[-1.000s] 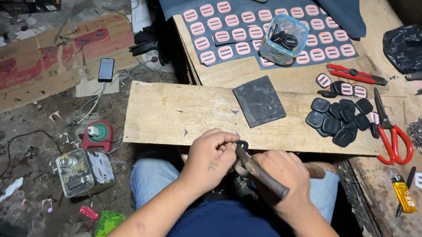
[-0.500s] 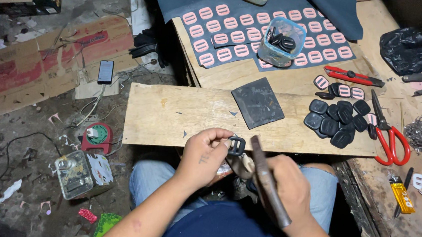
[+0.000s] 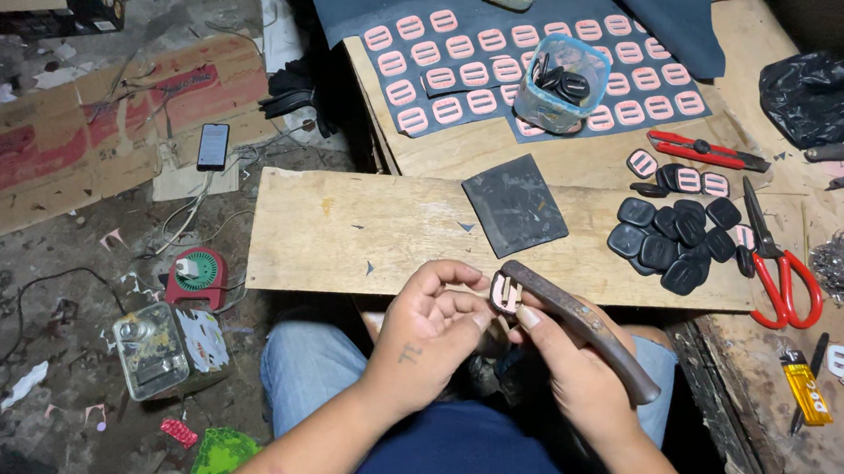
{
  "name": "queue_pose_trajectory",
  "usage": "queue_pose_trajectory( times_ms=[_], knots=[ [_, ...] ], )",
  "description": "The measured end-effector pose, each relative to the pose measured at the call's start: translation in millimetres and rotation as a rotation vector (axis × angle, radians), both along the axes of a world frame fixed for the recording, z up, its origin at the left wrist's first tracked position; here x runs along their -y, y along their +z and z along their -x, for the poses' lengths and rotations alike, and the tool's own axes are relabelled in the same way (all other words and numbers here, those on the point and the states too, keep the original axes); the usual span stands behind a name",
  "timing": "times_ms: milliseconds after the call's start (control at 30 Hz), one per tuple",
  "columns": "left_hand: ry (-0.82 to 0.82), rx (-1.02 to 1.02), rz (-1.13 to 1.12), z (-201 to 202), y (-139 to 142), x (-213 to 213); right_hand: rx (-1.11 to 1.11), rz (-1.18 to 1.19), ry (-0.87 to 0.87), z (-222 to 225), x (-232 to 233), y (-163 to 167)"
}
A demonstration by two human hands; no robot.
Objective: The person repeatedly picks up small black rubber pieces, places them on a wooden board, and uses a hammer to strike and shape them. The person handles the pieces one at a time, rotating them as needed, and continues the process throughout the clip.
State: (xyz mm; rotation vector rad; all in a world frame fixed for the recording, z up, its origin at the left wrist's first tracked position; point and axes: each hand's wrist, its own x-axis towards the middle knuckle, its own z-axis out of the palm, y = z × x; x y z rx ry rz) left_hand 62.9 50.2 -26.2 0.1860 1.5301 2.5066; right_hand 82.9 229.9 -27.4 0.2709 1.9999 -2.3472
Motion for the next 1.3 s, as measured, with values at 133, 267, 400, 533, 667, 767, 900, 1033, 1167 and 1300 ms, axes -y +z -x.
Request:
queue_pose_trajectory(
  times_ms=[133, 267, 400, 533, 667, 767, 900, 1033, 1167, 1300],
  knots=[
    [-0.056, 0.159, -0.058, 2.1, -2.1, 3.7, -0.018, -0.034, 0.004, -2.2, 1.9, 0.5],
    [-0.049, 0.127, -0.091, 1.9, -4.2, 4.9, -0.03, -0.076, 0.022, -3.5, 3.6, 2.2],
    [0.022, 0.097, 0.006, 2.9, -6.1, 2.1, -0.265, -0.314, 0.06, -3.2, 0.3, 11.3],
    [0.047, 0.133, -0.01, 4.2, -6.0, 4.8, -0.45, -0.571, 0.127, -1.6, -4.8, 22.0],
    [0.033, 0.112, 0.076, 3.7, -3.2, 7.2, -0.538, -0.68, 0.139, -2.8, -0.8, 25.8],
    [0.034, 0.1, 0.116, 1.6, -0.1, 5.5, -0.643, -0.79, 0.159, -2.4, 0.9, 27.5],
    [0.117, -0.054, 0.311, -1.4, 4.6, 4.0, -0.748, -0.864, 0.213, -0.9, 1.1, 28.5],
    [0.183, -0.202, 0.526, -4.0, 6.2, 7.9, -0.558, -0.839, 0.193, -1.3, 0.4, 27.6],
    [0.149, -0.077, 0.388, 0.2, 1.4, 9.1, -0.512, -0.661, 0.278, -1.6, -5.6, 28.9],
    [0.102, 0.101, 0.146, 6.4, -2.0, 8.2, -0.514, -0.672, 0.164, -5.6, -5.9, 31.2]
  ],
)
